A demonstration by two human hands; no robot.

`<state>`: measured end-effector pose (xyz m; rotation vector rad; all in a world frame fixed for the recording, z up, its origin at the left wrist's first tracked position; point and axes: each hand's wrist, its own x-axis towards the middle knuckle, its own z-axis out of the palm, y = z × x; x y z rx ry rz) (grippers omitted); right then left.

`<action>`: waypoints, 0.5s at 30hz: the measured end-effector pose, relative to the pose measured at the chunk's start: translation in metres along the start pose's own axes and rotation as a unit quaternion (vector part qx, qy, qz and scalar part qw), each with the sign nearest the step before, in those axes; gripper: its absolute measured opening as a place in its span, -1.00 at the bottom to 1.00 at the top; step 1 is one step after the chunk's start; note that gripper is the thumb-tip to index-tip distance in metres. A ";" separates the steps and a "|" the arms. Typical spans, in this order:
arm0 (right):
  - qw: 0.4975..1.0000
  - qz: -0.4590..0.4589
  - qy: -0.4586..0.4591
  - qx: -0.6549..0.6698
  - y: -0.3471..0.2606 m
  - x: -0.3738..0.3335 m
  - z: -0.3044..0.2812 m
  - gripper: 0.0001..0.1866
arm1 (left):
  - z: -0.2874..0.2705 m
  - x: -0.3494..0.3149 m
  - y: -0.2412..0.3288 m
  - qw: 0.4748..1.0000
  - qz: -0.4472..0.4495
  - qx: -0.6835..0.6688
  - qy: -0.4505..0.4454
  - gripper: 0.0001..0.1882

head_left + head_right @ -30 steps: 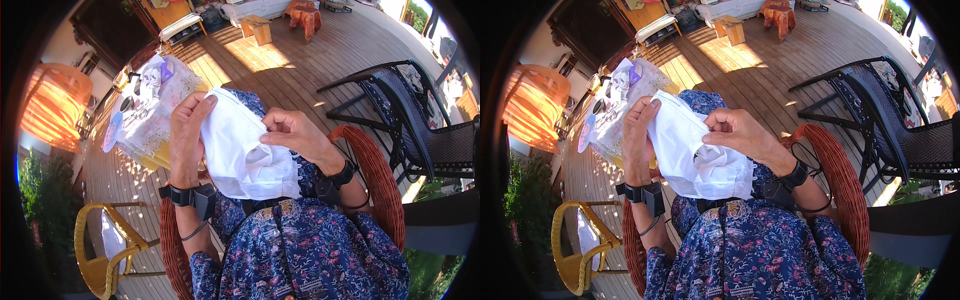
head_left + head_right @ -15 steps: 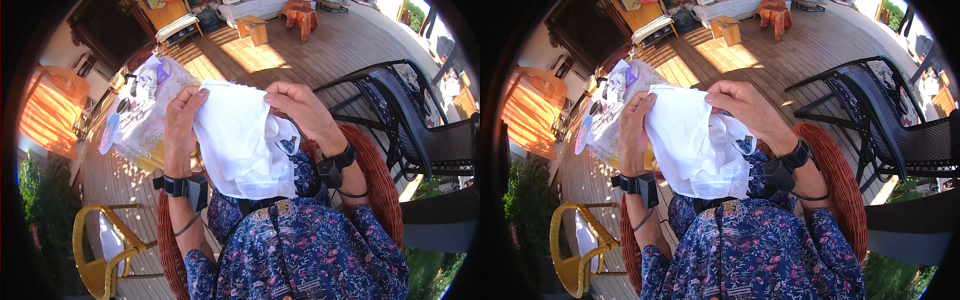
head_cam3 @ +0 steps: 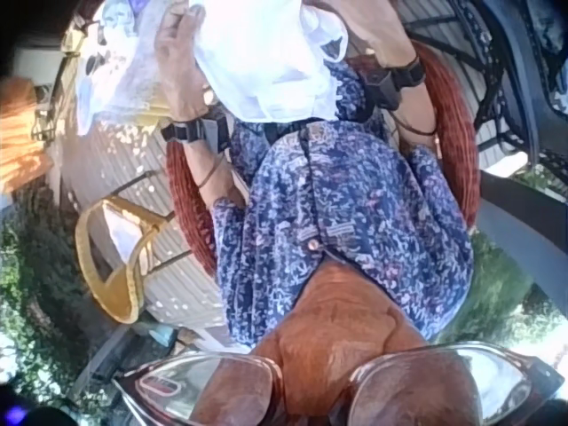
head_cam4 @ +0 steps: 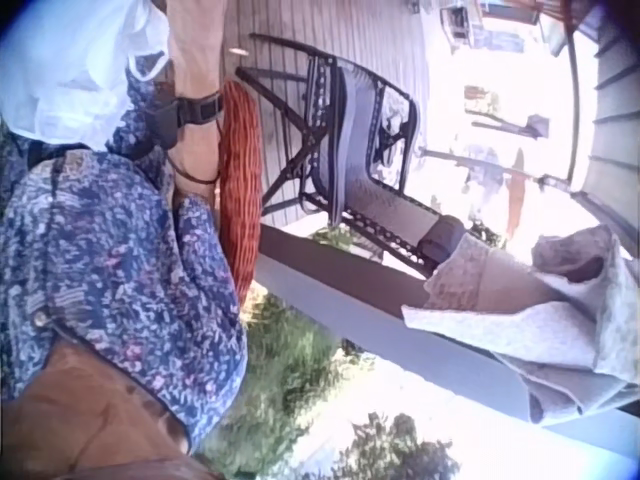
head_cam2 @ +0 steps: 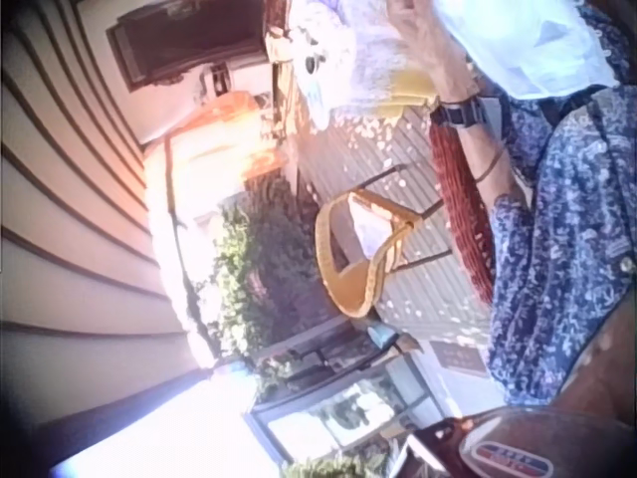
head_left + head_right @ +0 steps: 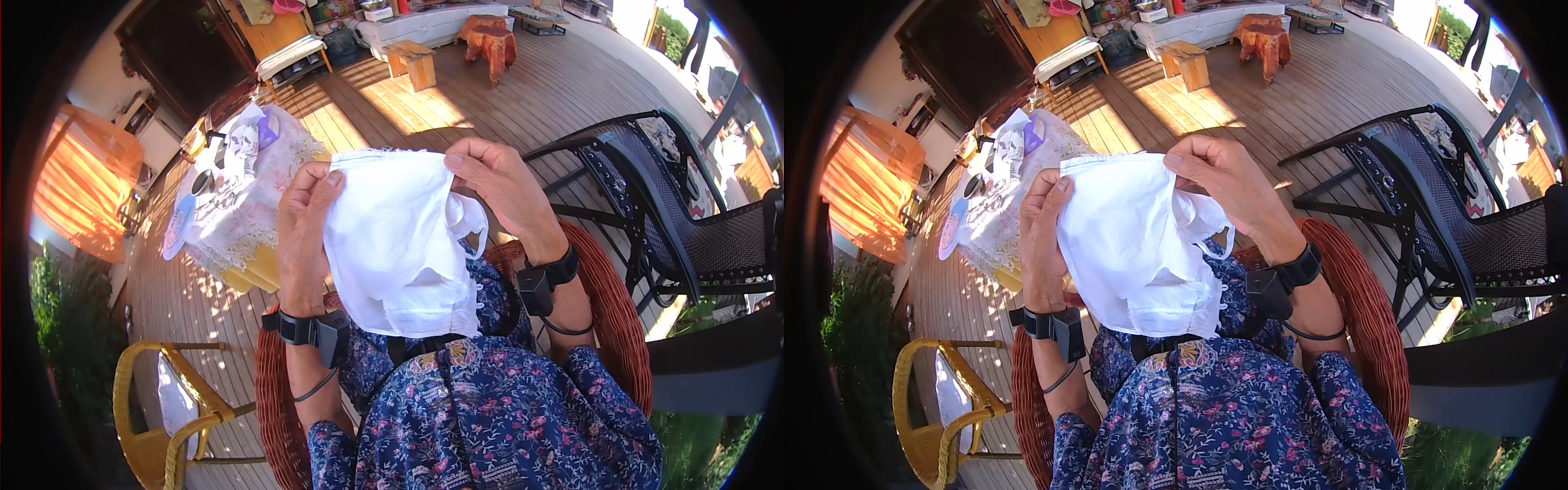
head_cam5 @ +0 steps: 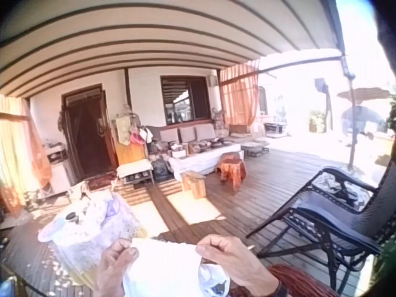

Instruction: Sewing or mending a white garment by hand with a needle and thread.

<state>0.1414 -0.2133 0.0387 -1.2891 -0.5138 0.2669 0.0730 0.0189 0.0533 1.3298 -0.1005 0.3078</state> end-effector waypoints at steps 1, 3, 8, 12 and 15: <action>1.000 -0.001 -0.005 0.001 -0.001 -0.005 -0.001 -0.78 | 0.001 -0.005 0.000 1.000 0.013 -0.008 0.001 -0.92; 1.000 -0.011 0.000 -0.018 -0.004 -0.015 -0.002 -0.79 | 0.007 -0.017 0.001 1.000 0.022 -0.005 0.011 -0.93; 0.998 -0.023 -0.030 -0.049 -0.002 -0.031 -0.003 -0.81 | 0.015 -0.047 -0.003 0.998 0.015 -0.034 0.057 -0.93; 0.998 -0.017 -0.046 -0.051 0.003 -0.038 -0.002 -0.81 | 0.015 -0.057 -0.017 0.994 0.009 -0.040 0.101 -0.93; 0.997 0.011 -0.051 -0.054 0.000 -0.045 -0.001 -0.81 | 0.013 -0.060 -0.022 0.995 -0.005 -0.045 0.093 -0.93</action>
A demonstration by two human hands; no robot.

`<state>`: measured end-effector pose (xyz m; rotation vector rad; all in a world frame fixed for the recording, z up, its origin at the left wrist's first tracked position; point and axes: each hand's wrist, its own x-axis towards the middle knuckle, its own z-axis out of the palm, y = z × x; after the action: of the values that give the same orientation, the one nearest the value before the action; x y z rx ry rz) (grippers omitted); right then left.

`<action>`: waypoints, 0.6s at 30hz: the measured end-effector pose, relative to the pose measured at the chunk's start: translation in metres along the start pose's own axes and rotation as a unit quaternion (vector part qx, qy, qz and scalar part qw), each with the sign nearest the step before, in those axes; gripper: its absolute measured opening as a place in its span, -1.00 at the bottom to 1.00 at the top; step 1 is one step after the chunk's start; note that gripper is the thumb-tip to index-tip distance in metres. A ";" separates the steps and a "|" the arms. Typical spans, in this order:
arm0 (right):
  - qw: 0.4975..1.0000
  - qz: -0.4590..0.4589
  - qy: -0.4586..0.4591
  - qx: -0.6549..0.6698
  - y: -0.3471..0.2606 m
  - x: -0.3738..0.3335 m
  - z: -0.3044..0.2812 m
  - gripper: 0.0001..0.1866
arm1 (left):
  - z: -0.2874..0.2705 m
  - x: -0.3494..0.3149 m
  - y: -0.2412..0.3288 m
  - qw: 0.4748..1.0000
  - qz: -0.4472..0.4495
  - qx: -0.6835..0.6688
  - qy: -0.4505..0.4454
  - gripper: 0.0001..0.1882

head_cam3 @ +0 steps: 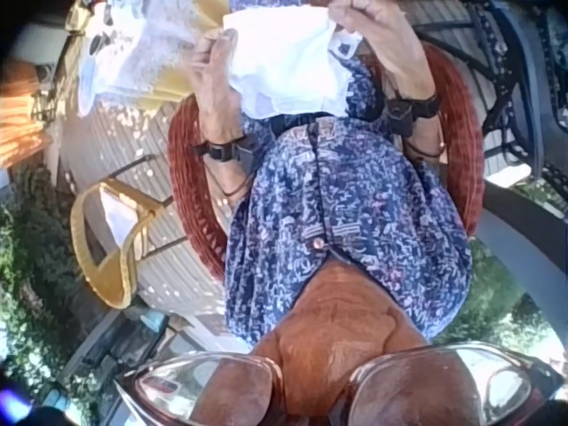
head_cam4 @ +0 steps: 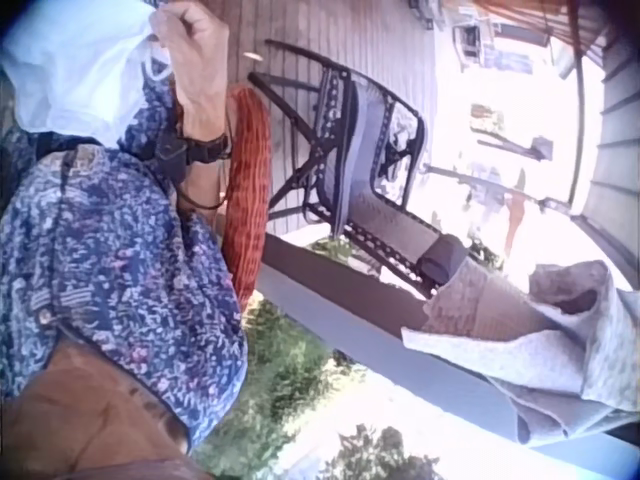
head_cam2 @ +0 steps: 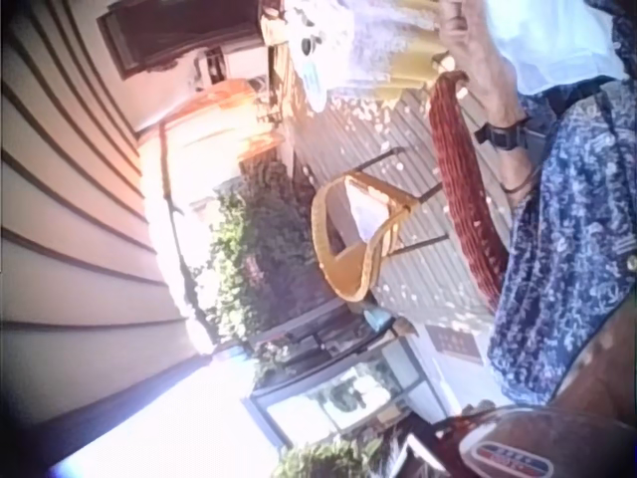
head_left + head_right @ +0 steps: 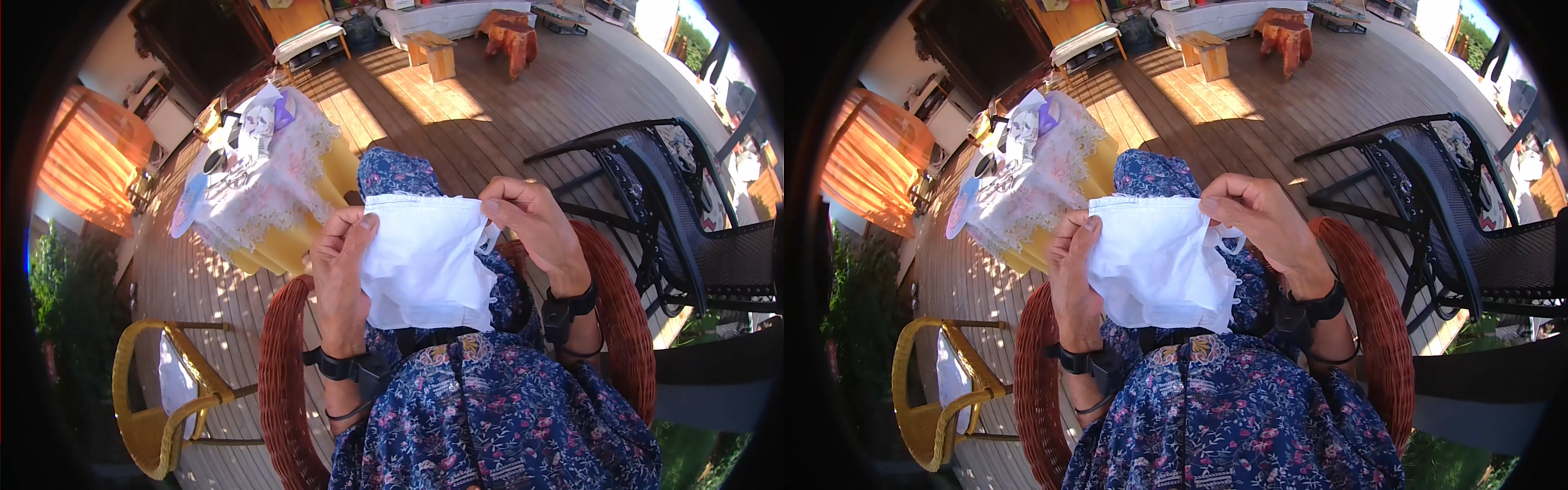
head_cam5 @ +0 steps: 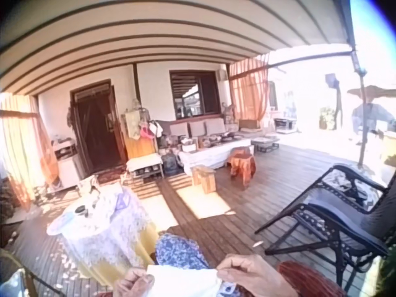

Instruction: Sewing or mending a white garment by hand with a needle and thread.

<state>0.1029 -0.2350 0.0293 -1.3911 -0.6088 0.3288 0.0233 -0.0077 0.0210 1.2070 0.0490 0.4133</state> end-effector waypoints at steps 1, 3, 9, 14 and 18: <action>1.000 0.016 0.000 -0.010 -0.001 -0.003 0.000 -0.80 | 0.001 -0.002 -0.001 1.000 -0.007 -0.005 0.001 -0.93; 1.000 0.020 0.000 -0.005 0.002 -0.007 -0.002 -0.80 | 0.003 -0.005 -0.002 1.000 -0.014 -0.009 0.003 -0.93; 0.999 0.032 0.011 0.015 0.004 -0.013 -0.001 -0.85 | 0.004 -0.007 -0.003 0.999 -0.031 -0.015 -0.009 -0.94; 0.999 0.021 0.004 0.031 0.008 -0.015 -0.002 -0.84 | 0.006 -0.009 0.000 1.000 -0.024 0.010 -0.008 -0.94; 0.999 0.025 -0.002 0.037 0.010 -0.016 -0.002 -0.81 | 0.003 -0.009 -0.001 1.000 -0.020 0.016 -0.006 -0.93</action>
<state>0.0927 -0.2440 0.0161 -1.3367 -0.5602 0.3893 0.0163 -0.0142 0.0195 1.2381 0.0701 0.3707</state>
